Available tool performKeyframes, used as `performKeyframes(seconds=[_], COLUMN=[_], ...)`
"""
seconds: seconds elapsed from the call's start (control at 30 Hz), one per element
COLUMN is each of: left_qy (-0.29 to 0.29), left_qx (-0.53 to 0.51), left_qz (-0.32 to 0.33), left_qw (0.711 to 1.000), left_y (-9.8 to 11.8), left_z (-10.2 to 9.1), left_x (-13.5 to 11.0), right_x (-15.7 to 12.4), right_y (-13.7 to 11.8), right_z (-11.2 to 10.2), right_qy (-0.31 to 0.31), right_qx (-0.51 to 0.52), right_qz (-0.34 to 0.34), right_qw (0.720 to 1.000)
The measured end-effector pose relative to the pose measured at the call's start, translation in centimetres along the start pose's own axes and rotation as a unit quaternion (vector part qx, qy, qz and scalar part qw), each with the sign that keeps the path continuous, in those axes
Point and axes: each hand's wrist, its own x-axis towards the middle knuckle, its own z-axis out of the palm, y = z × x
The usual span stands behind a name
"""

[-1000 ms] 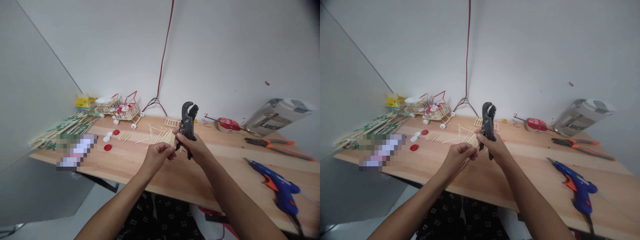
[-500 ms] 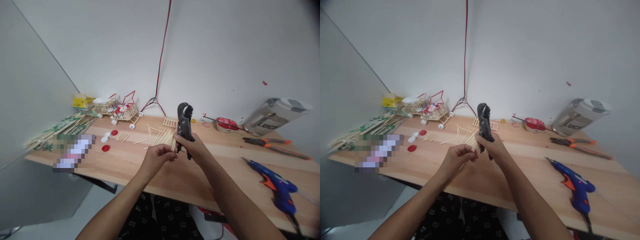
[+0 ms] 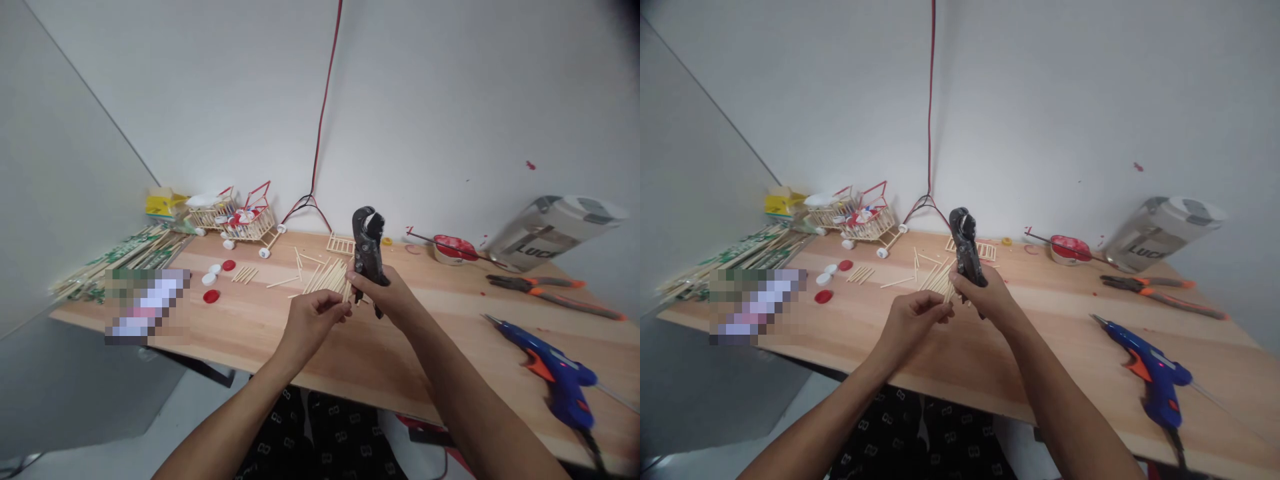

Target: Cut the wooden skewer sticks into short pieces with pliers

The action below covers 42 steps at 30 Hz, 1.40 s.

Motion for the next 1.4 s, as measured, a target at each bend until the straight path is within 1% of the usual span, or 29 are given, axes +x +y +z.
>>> performKeyframes(seconds=[0.1,0.2,0.33,0.4,0.47,0.57,0.63,0.7,0.8,0.9,1.03,1.17,1.27,1.33,1.4], left_qy=[-0.042,-0.074,-0.056,-0.043,-0.029,-0.004,0.002,0.002,-0.001,-0.011,-0.017,-0.019,-0.056,-0.092,-0.113], left_qx=[-0.041,-0.069,-0.053,-0.050,-0.054,-0.064,-0.066,-0.064,-0.063,-0.062,-0.053,-0.053,-0.080,-0.111,-0.132], left_qz=[-0.029,-0.038,-0.022,-0.021,-0.025,-0.019,-0.007,0.003,0.007,0.005,-0.002,-0.016,-0.019,-0.020,-0.024], left_qw=[0.998,0.994,0.997,0.998,0.998,0.998,0.998,0.998,0.998,0.998,0.998,0.998,0.995,0.989,0.985], left_y=[-0.2,-0.3,-0.4,-0.6,-0.9,-1.3,-1.3,-1.3,-1.0,-0.7,-0.6,-0.7,-0.8,-0.9,-1.0], left_z=[-0.1,-0.3,-0.2,-0.2,-0.2,-0.4,-0.5,-0.6,-0.6,-0.6,-0.5,-0.3,-0.5,-0.8,-1.0], left_x=[0.0,0.1,0.2,0.3,0.4,0.6,0.8,0.9,1.2,1.5,1.7,1.9,1.9,1.8,1.6], right_x=[0.1,0.1,0.1,0.2,0.3,0.5,0.6,0.5,0.2,-0.1,-0.1,0.0,0.1,0.2,0.2], right_y=[0.3,0.4,0.4,0.5,0.9,1.5,1.6,1.4,0.6,0.0,-0.1,0.3,0.4,0.4,0.3], right_z=[-0.1,0.0,0.2,0.4,0.5,0.6,0.6,0.7,1.0,1.3,1.5,1.4,1.2,1.0,1.0], right_qy=[-0.004,-0.001,-0.003,0.005,0.034,0.104,0.118,0.100,0.058,0.040,0.040,0.064,0.066,0.059,0.060], right_qx=[-0.008,-0.007,-0.004,0.014,0.060,0.144,0.164,0.153,0.106,0.079,0.072,0.053,0.046,0.057,0.069], right_qz=[-0.003,-0.006,0.001,0.012,0.023,0.033,0.033,0.024,0.017,0.022,0.032,0.038,0.039,0.039,0.040], right_qw=[1.000,1.000,1.000,1.000,0.997,0.983,0.979,0.983,0.993,0.996,0.996,0.996,0.996,0.996,0.995])
